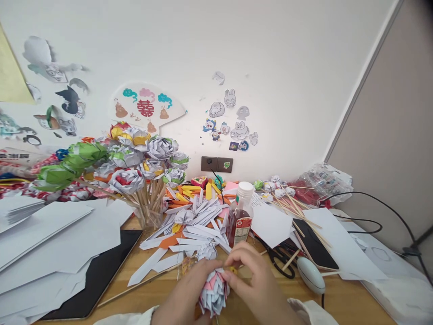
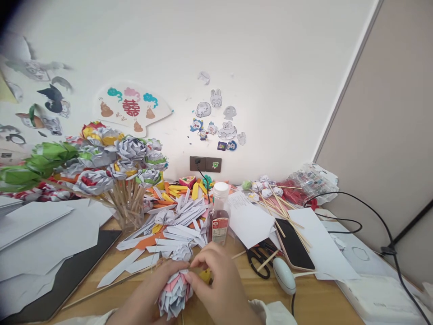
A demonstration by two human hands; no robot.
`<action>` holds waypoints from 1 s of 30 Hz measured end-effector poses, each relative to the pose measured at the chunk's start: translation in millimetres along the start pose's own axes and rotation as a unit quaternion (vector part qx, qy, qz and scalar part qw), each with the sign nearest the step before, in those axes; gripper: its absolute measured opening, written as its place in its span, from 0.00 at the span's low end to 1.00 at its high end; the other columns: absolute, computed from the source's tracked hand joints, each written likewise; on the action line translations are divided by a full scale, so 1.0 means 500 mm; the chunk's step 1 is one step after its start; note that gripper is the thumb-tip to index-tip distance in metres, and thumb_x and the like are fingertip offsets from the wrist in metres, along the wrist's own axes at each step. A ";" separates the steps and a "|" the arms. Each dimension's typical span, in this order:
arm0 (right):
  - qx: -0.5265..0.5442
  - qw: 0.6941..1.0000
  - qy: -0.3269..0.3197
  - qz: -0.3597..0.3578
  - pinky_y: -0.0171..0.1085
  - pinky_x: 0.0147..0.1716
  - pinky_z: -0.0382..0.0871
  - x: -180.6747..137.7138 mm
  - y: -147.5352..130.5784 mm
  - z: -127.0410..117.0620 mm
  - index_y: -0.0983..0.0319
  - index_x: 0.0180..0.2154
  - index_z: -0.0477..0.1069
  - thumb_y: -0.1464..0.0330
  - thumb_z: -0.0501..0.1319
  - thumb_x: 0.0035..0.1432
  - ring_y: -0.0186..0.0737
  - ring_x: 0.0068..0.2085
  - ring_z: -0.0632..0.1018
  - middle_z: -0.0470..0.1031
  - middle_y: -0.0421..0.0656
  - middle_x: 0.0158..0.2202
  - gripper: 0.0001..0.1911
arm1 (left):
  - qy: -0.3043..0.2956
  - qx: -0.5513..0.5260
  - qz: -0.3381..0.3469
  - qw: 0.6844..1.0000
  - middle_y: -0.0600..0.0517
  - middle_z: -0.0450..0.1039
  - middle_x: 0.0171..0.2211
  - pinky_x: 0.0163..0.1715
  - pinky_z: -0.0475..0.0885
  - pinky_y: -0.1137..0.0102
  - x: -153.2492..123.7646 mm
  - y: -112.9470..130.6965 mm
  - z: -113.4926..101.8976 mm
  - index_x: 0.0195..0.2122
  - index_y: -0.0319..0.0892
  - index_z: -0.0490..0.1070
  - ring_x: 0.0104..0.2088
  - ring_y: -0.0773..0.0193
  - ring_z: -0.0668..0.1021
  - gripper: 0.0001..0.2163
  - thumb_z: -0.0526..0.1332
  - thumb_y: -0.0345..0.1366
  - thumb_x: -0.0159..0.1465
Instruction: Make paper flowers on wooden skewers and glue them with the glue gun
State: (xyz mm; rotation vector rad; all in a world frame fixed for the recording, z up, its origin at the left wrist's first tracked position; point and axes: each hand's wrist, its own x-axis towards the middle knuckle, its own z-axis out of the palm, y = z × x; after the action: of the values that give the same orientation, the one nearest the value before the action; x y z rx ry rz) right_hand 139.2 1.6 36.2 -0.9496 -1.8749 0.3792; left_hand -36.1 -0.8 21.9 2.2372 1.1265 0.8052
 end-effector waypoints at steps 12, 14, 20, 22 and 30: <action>-0.135 0.981 0.090 -0.104 0.34 0.29 0.65 -0.013 -0.017 0.014 0.61 0.30 0.66 0.71 0.52 0.62 0.37 0.31 0.70 0.68 0.42 0.29 0.08 | 0.048 -0.010 -0.002 0.999 0.47 0.70 0.52 0.51 0.68 0.65 -0.008 -0.008 0.003 0.51 0.45 0.63 0.52 0.56 0.72 0.27 0.57 0.20 0.50; -0.123 0.984 0.087 -0.097 0.34 0.29 0.65 -0.013 -0.017 0.016 0.61 0.30 0.66 0.71 0.52 0.62 0.37 0.31 0.71 0.68 0.42 0.30 0.08 | 0.056 -0.017 0.003 0.998 0.48 0.71 0.51 0.50 0.69 0.65 -0.007 -0.007 0.002 0.51 0.46 0.64 0.51 0.55 0.73 0.26 0.58 0.21 0.51; -0.012 0.998 0.039 -0.041 0.33 0.29 0.65 -0.007 -0.005 0.016 0.60 0.29 0.65 0.68 0.53 0.62 0.36 0.31 0.71 0.67 0.40 0.28 0.09 | 0.061 -0.029 0.010 0.998 0.48 0.72 0.50 0.48 0.71 0.65 -0.009 -0.004 0.000 0.52 0.48 0.65 0.50 0.55 0.73 0.27 0.58 0.22 0.50; 0.050 0.999 0.007 0.005 0.32 0.29 0.66 -0.004 -0.001 0.014 0.60 0.27 0.64 0.67 0.55 0.61 0.35 0.30 0.71 0.67 0.39 0.27 0.10 | 0.051 -0.029 0.007 0.998 0.48 0.72 0.50 0.49 0.70 0.66 -0.008 -0.004 -0.002 0.52 0.47 0.65 0.50 0.55 0.73 0.28 0.58 0.21 0.49; -0.063 0.990 0.078 -0.102 0.35 0.32 0.66 -0.003 -0.016 0.000 0.61 0.32 0.68 0.68 0.55 0.60 0.37 0.34 0.71 0.68 0.41 0.31 0.05 | 0.031 -0.003 0.028 0.999 0.49 0.71 0.50 0.49 0.69 0.70 -0.009 0.002 -0.001 0.51 0.47 0.62 0.49 0.60 0.74 0.27 0.55 0.18 0.50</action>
State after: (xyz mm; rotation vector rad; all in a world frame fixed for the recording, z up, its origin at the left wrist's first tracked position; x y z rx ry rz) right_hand 135.9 -4.7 40.4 -0.8359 -1.8480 0.0619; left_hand -38.1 -4.8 21.6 2.2620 1.0938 0.9049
